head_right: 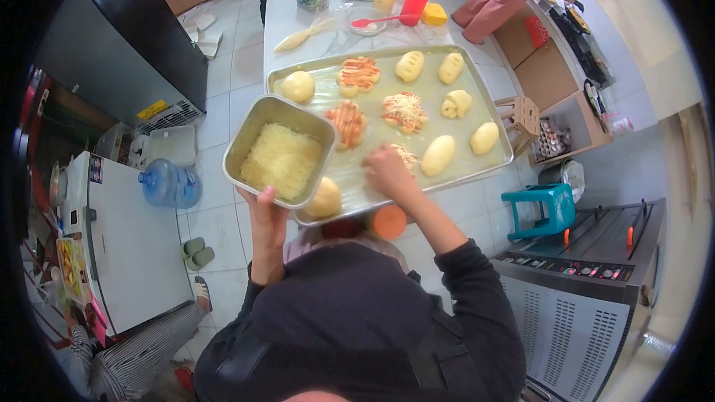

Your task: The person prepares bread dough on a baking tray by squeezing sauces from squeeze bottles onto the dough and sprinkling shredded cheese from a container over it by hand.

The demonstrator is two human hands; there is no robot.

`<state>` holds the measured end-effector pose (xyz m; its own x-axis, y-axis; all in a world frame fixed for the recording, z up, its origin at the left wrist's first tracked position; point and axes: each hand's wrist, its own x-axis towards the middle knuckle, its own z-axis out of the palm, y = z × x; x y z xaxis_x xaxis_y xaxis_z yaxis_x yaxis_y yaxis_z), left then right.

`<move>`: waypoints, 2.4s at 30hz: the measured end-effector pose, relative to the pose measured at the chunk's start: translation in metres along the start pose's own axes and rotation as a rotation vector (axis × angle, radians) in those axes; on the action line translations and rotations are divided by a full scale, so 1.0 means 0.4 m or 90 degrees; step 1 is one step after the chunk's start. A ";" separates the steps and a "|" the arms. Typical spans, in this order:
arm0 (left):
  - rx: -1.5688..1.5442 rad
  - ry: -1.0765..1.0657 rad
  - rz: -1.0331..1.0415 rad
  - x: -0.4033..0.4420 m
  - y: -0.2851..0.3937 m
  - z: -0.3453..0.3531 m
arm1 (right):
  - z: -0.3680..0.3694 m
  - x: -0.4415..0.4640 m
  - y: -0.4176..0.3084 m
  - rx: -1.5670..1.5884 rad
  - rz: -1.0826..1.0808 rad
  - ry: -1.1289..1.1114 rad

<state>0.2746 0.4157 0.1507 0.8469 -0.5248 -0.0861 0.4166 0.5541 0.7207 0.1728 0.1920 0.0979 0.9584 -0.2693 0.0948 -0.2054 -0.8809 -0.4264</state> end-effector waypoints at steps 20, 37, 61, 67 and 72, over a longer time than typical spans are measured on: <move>0.054 0.044 0.016 0.003 0.003 0.002 | -0.114 -0.006 0.109 -0.072 0.085 -0.005; 0.070 -0.040 0.005 -0.009 -0.054 -0.007 | -0.295 0.048 -0.176 0.347 -0.014 0.027; -0.010 -0.021 -0.065 -0.026 -0.019 0.007 | -0.184 0.226 -0.292 0.136 -0.192 -0.187; -0.017 -0.030 -0.059 -0.020 -0.018 -0.004 | -0.190 0.240 -0.297 0.172 -0.183 -0.191; -0.024 -0.029 -0.056 -0.013 -0.011 -0.007 | -0.186 0.255 -0.292 0.474 -0.012 -0.354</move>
<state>0.2691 0.4177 0.1459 0.7906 -0.6013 -0.1154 0.5014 0.5276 0.6857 0.2796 0.2385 0.2244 0.9569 0.1374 -0.2558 -0.1937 -0.3539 -0.9150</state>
